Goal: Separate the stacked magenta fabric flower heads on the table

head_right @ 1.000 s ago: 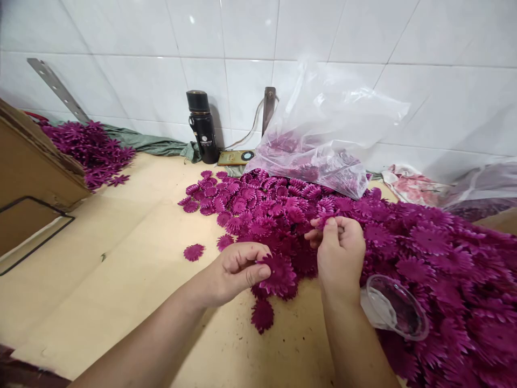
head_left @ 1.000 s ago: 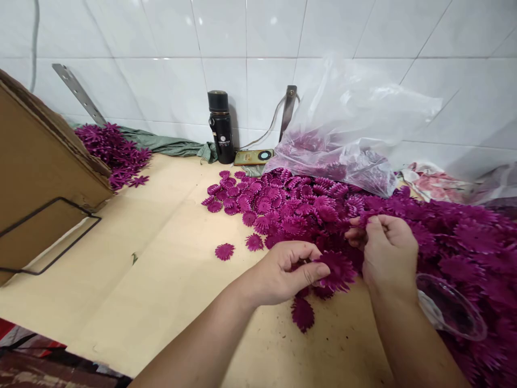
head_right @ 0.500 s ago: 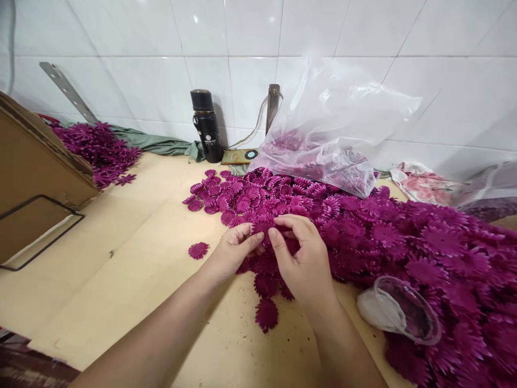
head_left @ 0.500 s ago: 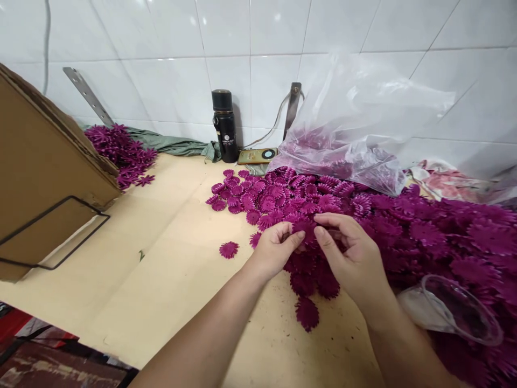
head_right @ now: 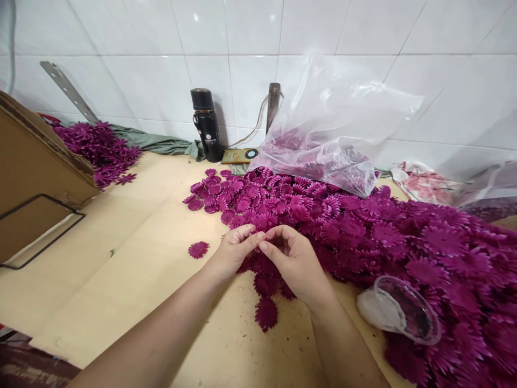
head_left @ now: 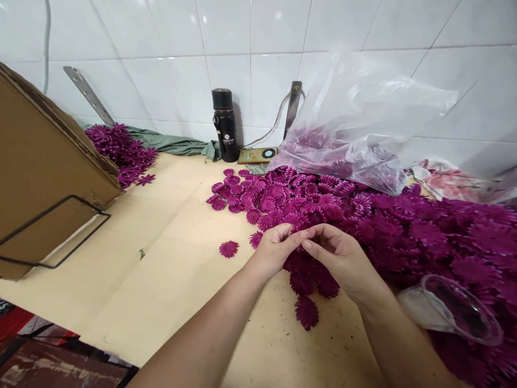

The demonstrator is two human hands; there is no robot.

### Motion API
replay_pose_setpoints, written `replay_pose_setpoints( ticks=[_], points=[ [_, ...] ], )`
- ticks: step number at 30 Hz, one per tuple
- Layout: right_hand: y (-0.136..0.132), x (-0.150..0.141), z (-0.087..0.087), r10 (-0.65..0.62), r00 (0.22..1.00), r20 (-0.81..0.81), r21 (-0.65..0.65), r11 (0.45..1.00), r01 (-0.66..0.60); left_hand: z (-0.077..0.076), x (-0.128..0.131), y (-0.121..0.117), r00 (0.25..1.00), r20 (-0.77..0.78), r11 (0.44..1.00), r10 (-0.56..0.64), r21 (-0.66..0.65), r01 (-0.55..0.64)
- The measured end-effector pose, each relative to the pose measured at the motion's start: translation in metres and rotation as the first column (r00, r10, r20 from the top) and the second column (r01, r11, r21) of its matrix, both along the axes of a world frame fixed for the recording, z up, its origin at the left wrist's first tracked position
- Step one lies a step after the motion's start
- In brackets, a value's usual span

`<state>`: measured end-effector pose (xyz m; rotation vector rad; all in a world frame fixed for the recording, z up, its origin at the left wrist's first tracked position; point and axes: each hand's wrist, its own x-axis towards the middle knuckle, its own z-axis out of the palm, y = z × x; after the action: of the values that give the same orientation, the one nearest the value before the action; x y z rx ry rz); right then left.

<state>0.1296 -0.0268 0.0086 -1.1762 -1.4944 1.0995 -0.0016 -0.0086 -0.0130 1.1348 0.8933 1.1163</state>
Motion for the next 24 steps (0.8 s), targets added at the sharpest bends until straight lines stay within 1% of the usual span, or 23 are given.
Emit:
replay_pose_setpoints(
  ticks=[3, 6, 8, 10, 12, 14, 17, 21, 24],
  points=[
    [0.001, 0.001, 0.001, 0.031, 0.998, -0.051, -0.039, 0.999, -0.033, 0.002, -0.001, -0.002, 0.995, 0.078, 0.997, -0.062, -0.031, 0.065],
    [0.001, -0.001, -0.001, 0.016, 0.984, -0.18, -0.096, 0.995, -0.033, 0.003, 0.0, -0.004, 0.987, 0.149, 0.994, -0.066, -0.074, 0.078],
    [0.002, -0.003, -0.003, -0.031, 0.951, -0.309, -0.158, 0.987, -0.019, 0.003, 0.001, -0.005, 0.975, 0.218, 0.991, -0.04, -0.113, 0.066],
    [0.003, -0.004, -0.005, -0.089, 0.902, -0.423, -0.216, 0.976, -0.005, 0.004, 0.002, -0.006, 0.958, 0.286, 0.986, -0.01, -0.155, 0.056],
    [0.004, -0.005, -0.006, -0.133, 0.859, -0.494, -0.24, 0.971, 0.012, 0.004, 0.004, -0.007, 0.953, 0.303, 0.983, 0.011, -0.18, 0.046],
    [0.006, -0.002, -0.008, -0.159, 0.839, -0.521, -0.234, 0.972, 0.039, 0.004, 0.006, -0.008, 0.963, 0.27, 0.983, 0.004, -0.178, 0.046],
    [0.011, 0.007, -0.013, -0.166, 0.842, -0.513, -0.185, 0.98, 0.08, 0.004, 0.008, -0.009, 0.976, 0.216, 0.989, -0.025, -0.138, 0.056],
    [0.016, 0.016, -0.019, -0.169, 0.86, -0.481, -0.101, 0.985, 0.136, 0.001, 0.008, -0.009, 0.976, 0.213, 0.991, -0.041, -0.116, 0.067],
    [0.016, 0.014, -0.022, -0.195, 0.845, -0.498, -0.085, 0.981, 0.176, -0.001, 0.009, -0.009, 0.977, 0.207, 0.99, -0.061, -0.115, 0.086]
  ],
)
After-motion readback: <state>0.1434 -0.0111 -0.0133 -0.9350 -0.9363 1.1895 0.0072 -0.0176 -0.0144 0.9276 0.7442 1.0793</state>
